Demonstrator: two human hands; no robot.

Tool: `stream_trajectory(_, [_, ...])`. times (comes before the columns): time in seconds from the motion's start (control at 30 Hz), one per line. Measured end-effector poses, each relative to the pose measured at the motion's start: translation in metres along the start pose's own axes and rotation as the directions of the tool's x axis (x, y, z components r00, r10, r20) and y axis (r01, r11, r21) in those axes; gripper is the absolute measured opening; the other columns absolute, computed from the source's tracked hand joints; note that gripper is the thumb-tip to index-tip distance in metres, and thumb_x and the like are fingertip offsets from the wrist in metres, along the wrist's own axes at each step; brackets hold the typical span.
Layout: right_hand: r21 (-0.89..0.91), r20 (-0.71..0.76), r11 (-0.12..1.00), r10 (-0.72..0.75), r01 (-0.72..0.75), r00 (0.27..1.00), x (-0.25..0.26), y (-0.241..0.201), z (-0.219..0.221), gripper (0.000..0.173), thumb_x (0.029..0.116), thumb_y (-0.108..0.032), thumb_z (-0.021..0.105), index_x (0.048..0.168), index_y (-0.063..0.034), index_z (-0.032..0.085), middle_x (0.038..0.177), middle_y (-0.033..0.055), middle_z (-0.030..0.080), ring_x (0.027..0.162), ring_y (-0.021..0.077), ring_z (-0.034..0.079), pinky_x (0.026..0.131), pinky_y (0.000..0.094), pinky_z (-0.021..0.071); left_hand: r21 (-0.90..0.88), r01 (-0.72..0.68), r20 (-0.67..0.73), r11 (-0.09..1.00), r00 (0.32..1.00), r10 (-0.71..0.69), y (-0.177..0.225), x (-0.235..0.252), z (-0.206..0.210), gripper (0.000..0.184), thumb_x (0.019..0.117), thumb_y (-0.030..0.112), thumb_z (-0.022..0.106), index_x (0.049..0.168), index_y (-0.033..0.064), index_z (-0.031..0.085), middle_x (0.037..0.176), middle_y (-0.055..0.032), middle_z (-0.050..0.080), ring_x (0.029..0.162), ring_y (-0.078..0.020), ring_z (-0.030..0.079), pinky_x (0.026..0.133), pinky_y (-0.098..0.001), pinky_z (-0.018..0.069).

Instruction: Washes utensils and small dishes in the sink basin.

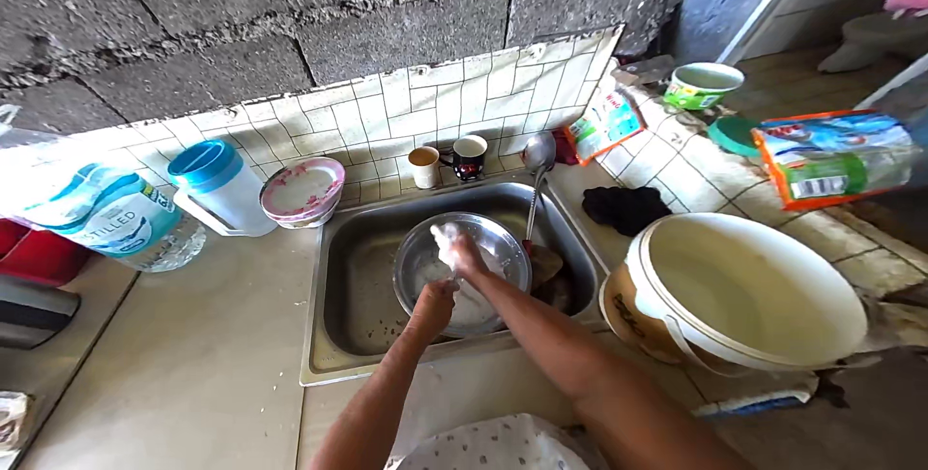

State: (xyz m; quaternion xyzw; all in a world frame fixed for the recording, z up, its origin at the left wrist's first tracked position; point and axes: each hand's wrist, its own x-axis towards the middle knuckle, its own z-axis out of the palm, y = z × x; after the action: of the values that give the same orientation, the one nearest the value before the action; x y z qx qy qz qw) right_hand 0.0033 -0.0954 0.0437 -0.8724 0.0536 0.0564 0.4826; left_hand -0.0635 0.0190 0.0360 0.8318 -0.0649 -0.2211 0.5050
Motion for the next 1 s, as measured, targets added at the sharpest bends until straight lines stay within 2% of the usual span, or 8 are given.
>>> stream_trajectory(0.13, [0.370, -0.023, 0.905, 0.236, -0.211, 0.972, 0.032, 0.035, 0.007, 0.039, 0.1122, -0.023, 0.042, 0.122, 0.0094, 0.062, 0.112, 0.0226, 0.063, 0.095, 0.0258, 0.060, 0.087, 0.0392, 0.0496, 0.134, -0.016, 0.018, 0.991, 1.000, 0.014, -0.008, 0.000, -0.008, 0.028, 0.1095, 0.008, 0.041, 0.117, -0.0072, 0.063, 0.091, -0.0107, 0.058, 0.078, -0.0142, 0.052, 0.077, -0.0308, 0.0465])
stream_trajectory(0.2, [0.061, 0.107, 0.967, 0.240, -0.248, 0.965, 0.036, 0.057, 0.015, 0.041, 0.1107, -0.025, 0.045, 0.127, 0.0086, 0.062, 0.126, 0.0257, 0.064, 0.115, 0.0319, 0.063, 0.101, 0.0452, 0.0491, 0.117, 0.048, -0.022, 0.992, 0.999, -0.046, -0.015, 0.000, -0.016, 0.030, 0.1088, 0.008, 0.042, 0.123, -0.0086, 0.062, 0.103, -0.0180, 0.065, 0.087, -0.0205, 0.061, 0.085, -0.0365, 0.0513])
stream_trajectory(0.27, [-0.249, 0.284, 0.947, 0.271, -0.202, 0.920, 0.037, 0.072, 0.027, 0.045, 0.1069, -0.028, 0.053, 0.136, 0.0057, 0.058, 0.139, 0.0282, 0.058, 0.132, 0.0397, 0.056, 0.112, 0.0561, 0.0422, 0.013, 0.128, -0.120, 0.992, 0.985, -0.126, -0.022, 0.004, -0.023, 0.030, 0.1102, 0.017, 0.045, 0.118, -0.0058, 0.063, 0.087, -0.0098, 0.058, 0.070, -0.0147, 0.052, 0.068, -0.0322, 0.0474])
stream_trajectory(0.4, [-0.479, 0.571, 0.865, 0.179, 0.148, 0.801, 0.024, 0.069, 0.050, 0.046, 0.0991, -0.011, 0.061, 0.144, -0.0028, 0.054, 0.140, 0.0273, 0.058, 0.132, 0.0438, 0.055, 0.108, 0.0630, 0.0412, -0.263, 0.235, -0.160, 0.936, 0.946, -0.283, -0.026, 0.008, -0.032, 0.030, 0.1109, 0.021, 0.045, 0.116, -0.0022, 0.063, 0.066, 0.0018, 0.044, 0.048, -0.0072, 0.040, 0.047, -0.0232, 0.0391])
stream_trajectory(0.5, [-0.537, 0.670, 0.791, 0.188, 0.294, 0.718, 0.020, 0.063, 0.048, 0.041, 0.0989, -0.008, 0.062, 0.138, 0.0033, 0.057, 0.137, 0.0312, 0.058, 0.131, 0.0478, 0.054, 0.106, 0.0666, 0.0401, -0.373, 0.212, -0.192, 0.903, 0.935, -0.298, -0.031, 0.012, -0.032, 0.031, 0.1120, 0.016, 0.039, 0.121, -0.0059, 0.060, 0.067, 0.0006, 0.048, 0.050, -0.0074, 0.048, 0.051, -0.0232, 0.0471])
stream_trajectory(0.8, [-0.568, 0.564, 0.823, 0.388, 0.001, 0.729, -0.005, 0.069, 0.029, 0.043, 0.0998, -0.020, 0.065, 0.125, 0.0143, 0.059, 0.132, 0.0328, 0.058, 0.124, 0.0436, 0.058, 0.103, 0.0608, 0.0441, -0.507, 0.343, -0.019, 0.791, 0.913, -0.407, -0.045, 0.019, -0.018, 0.040, 0.1128, 0.020, 0.037, 0.147, -0.0001, 0.044, 0.141, -0.0221, 0.053, 0.114, -0.0273, 0.061, 0.093, -0.0406, 0.0508])
stream_trajectory(0.9, [-0.463, 0.561, 0.880, 0.383, -0.105, 0.734, -0.018, 0.051, 0.015, 0.039, 0.1001, -0.014, 0.064, 0.128, 0.0124, 0.057, 0.128, 0.0311, 0.059, 0.117, 0.0398, 0.060, 0.100, 0.0562, 0.0457, -0.569, 0.400, 0.008, 0.719, 0.876, -0.481, -0.052, 0.023, -0.004, 0.038, 0.1106, 0.015, 0.041, 0.143, -0.0031, 0.045, 0.130, -0.0229, 0.057, 0.103, -0.0267, 0.063, 0.088, -0.0391, 0.0525])
stream_trajectory(1.0, [-0.332, 0.580, 0.940, 0.265, -0.073, 0.770, -0.032, 0.027, 0.004, 0.032, 0.0996, -0.011, 0.063, 0.125, 0.0086, 0.059, 0.118, 0.0271, 0.061, 0.103, 0.0346, 0.062, 0.091, 0.0521, 0.0488, -0.598, 0.381, -0.037, 0.705, 0.866, -0.499, -0.048, 0.017, 0.008, 0.022, 0.1085, 0.010, 0.044, 0.116, -0.0068, 0.055, 0.088, -0.0109, 0.058, 0.069, -0.0152, 0.058, 0.066, -0.0293, 0.0525])
